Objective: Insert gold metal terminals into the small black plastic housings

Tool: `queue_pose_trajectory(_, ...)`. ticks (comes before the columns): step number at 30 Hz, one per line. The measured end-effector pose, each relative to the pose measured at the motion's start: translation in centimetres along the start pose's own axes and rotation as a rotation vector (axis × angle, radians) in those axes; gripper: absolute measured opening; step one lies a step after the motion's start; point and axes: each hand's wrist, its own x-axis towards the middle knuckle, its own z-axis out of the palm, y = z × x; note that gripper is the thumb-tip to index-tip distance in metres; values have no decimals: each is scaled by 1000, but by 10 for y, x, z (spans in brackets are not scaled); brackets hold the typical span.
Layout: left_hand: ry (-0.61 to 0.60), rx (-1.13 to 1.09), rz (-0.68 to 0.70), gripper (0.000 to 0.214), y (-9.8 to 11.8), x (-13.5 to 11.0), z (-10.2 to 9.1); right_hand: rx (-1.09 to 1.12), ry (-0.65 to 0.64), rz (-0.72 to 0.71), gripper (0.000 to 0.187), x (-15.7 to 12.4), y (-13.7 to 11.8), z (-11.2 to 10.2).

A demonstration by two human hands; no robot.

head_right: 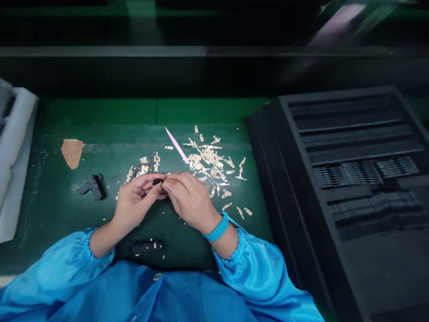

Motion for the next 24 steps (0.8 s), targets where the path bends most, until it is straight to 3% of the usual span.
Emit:
queue_pose_trajectory(10,14,436,239,27,-1,-5,0,-7,71,104,9,2,-7,-1)
queue_pose_trajectory(17,33,596,385,27,-2,-7,-1,-146,122,37,12,4,-10,-1)
queue_pose_trajectory(24,36,697,491,28,-4,-6,0,-142,139,102,12,2,-12,0)
